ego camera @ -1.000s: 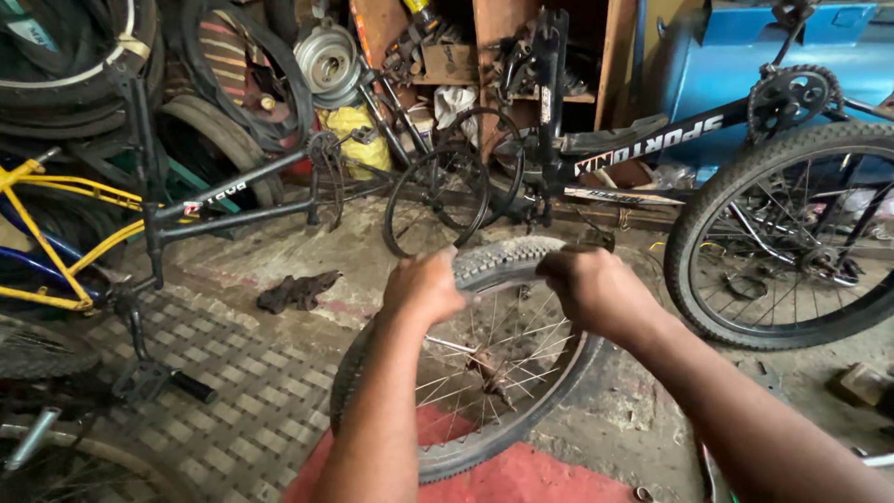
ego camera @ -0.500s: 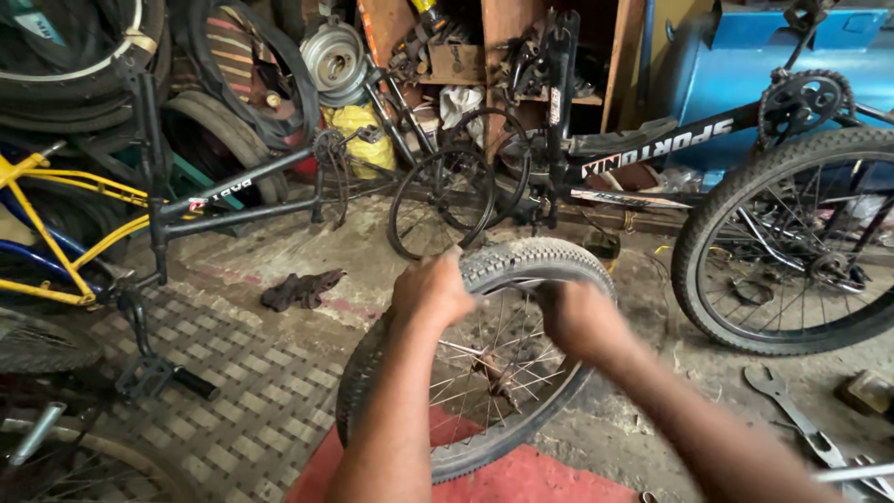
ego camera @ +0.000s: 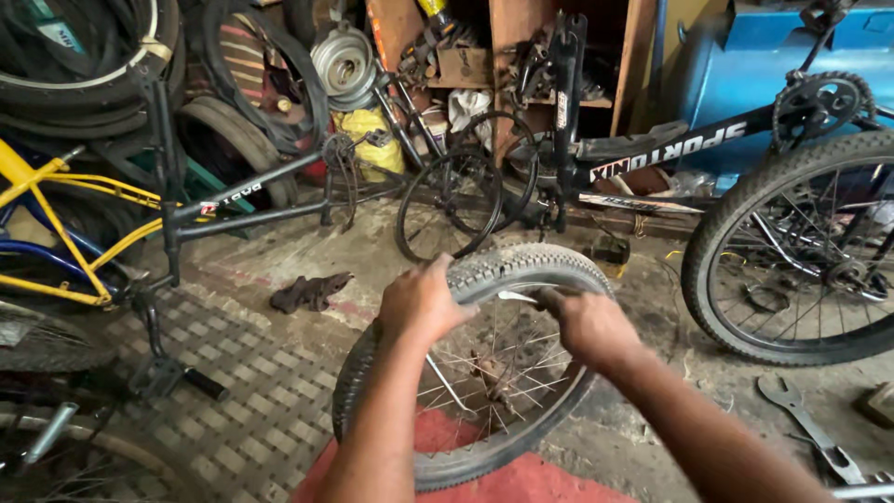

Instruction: The person uses a lever to pry a tire off a bicycle rim, removes the inner tube, and then uses a tool to manipulate the valve stem after re-seating the tire on the rim.

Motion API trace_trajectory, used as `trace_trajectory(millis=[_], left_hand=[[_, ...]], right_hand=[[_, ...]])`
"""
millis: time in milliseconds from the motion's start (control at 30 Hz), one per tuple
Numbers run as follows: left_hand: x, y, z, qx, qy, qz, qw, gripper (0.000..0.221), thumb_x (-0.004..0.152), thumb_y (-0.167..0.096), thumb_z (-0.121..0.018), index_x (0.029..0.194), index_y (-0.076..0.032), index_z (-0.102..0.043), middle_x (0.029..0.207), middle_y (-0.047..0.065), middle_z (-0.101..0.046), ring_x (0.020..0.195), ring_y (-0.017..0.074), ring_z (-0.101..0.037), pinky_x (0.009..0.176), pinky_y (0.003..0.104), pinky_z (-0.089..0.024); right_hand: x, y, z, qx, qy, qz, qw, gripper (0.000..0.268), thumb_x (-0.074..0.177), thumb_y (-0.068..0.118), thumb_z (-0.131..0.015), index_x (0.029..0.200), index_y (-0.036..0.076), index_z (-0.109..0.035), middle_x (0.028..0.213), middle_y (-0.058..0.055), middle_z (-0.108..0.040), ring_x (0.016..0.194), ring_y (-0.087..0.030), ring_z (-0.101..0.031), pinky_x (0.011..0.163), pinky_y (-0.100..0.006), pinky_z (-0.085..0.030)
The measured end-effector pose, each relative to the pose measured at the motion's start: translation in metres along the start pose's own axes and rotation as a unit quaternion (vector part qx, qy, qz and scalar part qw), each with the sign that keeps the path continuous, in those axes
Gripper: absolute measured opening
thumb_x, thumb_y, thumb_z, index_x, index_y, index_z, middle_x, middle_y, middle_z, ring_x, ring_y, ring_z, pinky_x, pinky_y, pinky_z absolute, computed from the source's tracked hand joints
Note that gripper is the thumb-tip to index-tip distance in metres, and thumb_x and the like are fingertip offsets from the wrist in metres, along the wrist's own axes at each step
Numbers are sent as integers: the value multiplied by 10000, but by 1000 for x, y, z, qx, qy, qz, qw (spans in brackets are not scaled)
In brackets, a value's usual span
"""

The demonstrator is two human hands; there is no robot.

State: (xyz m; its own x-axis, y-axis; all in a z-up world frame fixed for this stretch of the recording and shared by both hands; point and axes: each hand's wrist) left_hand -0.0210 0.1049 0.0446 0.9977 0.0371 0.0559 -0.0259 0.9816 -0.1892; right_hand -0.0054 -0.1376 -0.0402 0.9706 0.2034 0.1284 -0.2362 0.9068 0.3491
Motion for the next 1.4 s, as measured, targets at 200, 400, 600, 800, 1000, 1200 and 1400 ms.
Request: trace_trajectory(millis=[200, 400, 600, 800, 1000, 1200, 1400], left_hand=[[6, -6, -16, 14, -103, -55, 993, 848, 687, -512, -891, 1374, -159, -541, 1249, 111, -685, 1115, 297, -683, 921, 439, -557], [-3, -7, -12, 0, -118, -46, 992, 750, 697, -476, -880, 1310, -166, -576, 1177, 126, -708, 1059, 333, -698, 883, 464, -564], [-4, -24, -14, -5, -143, -82, 986, 693, 712, -393, -887, 1270, -113, -588, 1212, 146, -689, 1077, 345, -690, 908, 451, -561], [-5, -39, -2, 9, -66, -36, 997, 781, 720, -414, -900, 1341, -115, -532, 1271, 140, -645, 1122, 333, -666, 953, 466, -536], [-2, -29, -2, -5, -76, -36, 996, 755, 710, -411, -894, 1326, -136, -556, 1266, 123, -662, 1129, 330, -666, 955, 462, -539], [5, -22, -12, -12, -128, -69, 989, 717, 679, -382, -898, 1276, -136, -585, 1210, 119, -688, 1096, 335, -676, 922, 464, -546], [5, -22, -10, -10, -128, -76, 989, 704, 679, -383, -904, 1253, -129, -586, 1182, 127, -689, 1075, 344, -677, 914, 460, -545]], right_hand=[[-8, -21, 4, -26, 62, 91, 994, 263, 865, 170, -644, 1117, 184, -716, 996, -136, -769, 935, -347, -737, 811, -481, -592], [-9, -42, 36, 90, -28, 7, 995, 166, 976, 210, -660, 1114, 126, -695, 959, -140, -758, 870, -303, -736, 805, -448, -584], [7, -4, 51, 437, -114, 95, 887, 225, 887, 49, -743, 1109, 87, -733, 943, -43, -753, 844, -109, -665, 765, -298, -560], [14, 11, 37, 384, -126, 150, 902, 277, 799, 23, -814, 1057, 86, -737, 938, -13, -741, 839, -96, -657, 775, -264, -553], [6, 9, 1, 339, -189, 129, 913, 201, 806, 28, -828, 981, 74, -742, 946, -37, -737, 855, -125, -669, 766, -284, -539], [18, 3, -21, 436, -181, 121, 873, 203, 834, -3, -789, 1023, 68, -762, 1018, -18, -747, 905, -96, -680, 795, -259, -555], [26, 12, -6, 477, -170, 94, 857, 302, 864, 19, -792, 1143, 67, -688, 925, -34, -654, 806, -91, -590, 726, -257, -523]])
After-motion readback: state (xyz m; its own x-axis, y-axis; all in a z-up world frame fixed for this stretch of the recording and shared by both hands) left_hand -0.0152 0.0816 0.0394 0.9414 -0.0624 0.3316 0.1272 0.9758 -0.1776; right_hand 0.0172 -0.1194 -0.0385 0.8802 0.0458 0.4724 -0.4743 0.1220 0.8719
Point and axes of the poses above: each hand's wrist, its own x-axis towards the middle knuckle, its own z-axis out of the back of the hand, y = z × x
